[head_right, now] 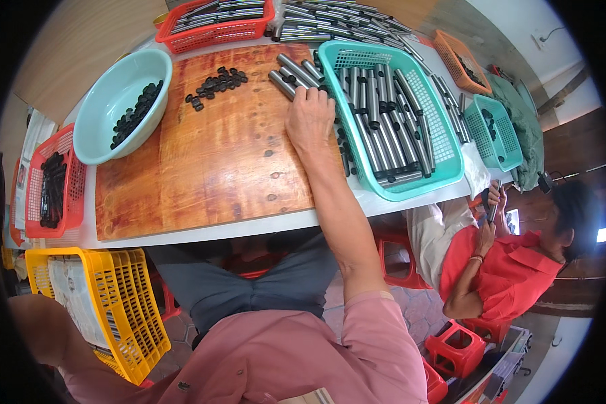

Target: The person assembles small metal cylinders with black plastic caps at a workbench. They repeatedly pick up a cylinder, attach a cap, and place the finished unit into a yellow basket. Another person is visible in the background performing a similar task.

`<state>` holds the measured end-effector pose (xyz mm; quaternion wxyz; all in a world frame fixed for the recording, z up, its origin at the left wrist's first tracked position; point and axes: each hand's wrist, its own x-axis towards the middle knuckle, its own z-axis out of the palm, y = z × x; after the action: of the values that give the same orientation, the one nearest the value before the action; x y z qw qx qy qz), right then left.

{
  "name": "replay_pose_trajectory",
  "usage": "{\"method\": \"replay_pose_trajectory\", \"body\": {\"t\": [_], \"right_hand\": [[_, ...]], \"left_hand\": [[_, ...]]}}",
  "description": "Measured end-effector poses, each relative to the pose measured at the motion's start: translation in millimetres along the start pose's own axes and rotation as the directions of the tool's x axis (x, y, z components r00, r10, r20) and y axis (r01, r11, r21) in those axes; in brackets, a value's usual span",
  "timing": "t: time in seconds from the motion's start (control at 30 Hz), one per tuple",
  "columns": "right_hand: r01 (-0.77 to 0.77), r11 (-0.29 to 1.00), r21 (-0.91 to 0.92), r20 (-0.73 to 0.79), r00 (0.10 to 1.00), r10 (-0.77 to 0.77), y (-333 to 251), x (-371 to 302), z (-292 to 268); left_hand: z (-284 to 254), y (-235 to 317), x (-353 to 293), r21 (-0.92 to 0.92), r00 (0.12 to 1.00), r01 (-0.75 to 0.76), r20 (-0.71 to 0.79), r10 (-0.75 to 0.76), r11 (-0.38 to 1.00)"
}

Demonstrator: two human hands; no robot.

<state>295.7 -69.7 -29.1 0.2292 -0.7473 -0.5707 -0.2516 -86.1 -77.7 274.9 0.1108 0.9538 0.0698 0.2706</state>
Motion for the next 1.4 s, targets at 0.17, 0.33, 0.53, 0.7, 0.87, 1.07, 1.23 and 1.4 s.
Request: {"method": "replay_pose_trajectory", "body": {"t": [0.17,0.33,0.53,0.7,0.87,1.07,1.23,1.4], "right_hand": [[-0.017,1.0,0.017,0.018,1.0,0.017,-1.4,3.7,-5.6],[-0.056,0.996,0.073,0.036,0.998,0.053,12.9,-7.0,-6.2],[0.415,0.855,0.311,-0.49,0.841,-0.23,-36.9,18.0,-33.2],[0.627,0.708,0.327,-0.456,0.76,-0.463,-55.7,-2.5,-55.7],[0.66,0.611,0.436,-0.34,0.75,-0.567,-68.8,-5.1,-48.8],[0.589,0.671,0.45,-0.25,0.804,-0.539,-68.3,-7.0,-48.3],[0.499,0.717,0.486,-0.189,0.861,-0.472,-62.2,-5.9,-34.5],[0.013,0.787,0.616,0.289,0.926,-0.242,-64.1,13.3,-30.9]], "left_hand": [[-3.3,1.9,7.4,-0.085,0.995,-0.032,-0.092,0.024,0.996],[33.2,-17.9,14.8,-0.615,0.882,-0.139,-0.433,-0.185,0.776],[211.7,-70.9,-17.7,-0.925,0.551,0.377,0.187,-0.813,0.043],[283.8,-93.9,6.4,-0.928,0.637,0.107,0.34,-0.692,-0.356],[294.1,-125.5,2.2,-0.951,0.628,0.031,0.259,-0.734,-0.309],[285.4,-144.5,-15.0,-0.956,0.649,0.026,0.239,-0.722,-0.293],[295.2,-154.1,-22.6,-0.954,0.638,0.009,0.236,-0.733,-0.299],[297.9,-162.7,-23.0,-0.943,0.61,-0.04,0.239,-0.756,-0.331]]}}
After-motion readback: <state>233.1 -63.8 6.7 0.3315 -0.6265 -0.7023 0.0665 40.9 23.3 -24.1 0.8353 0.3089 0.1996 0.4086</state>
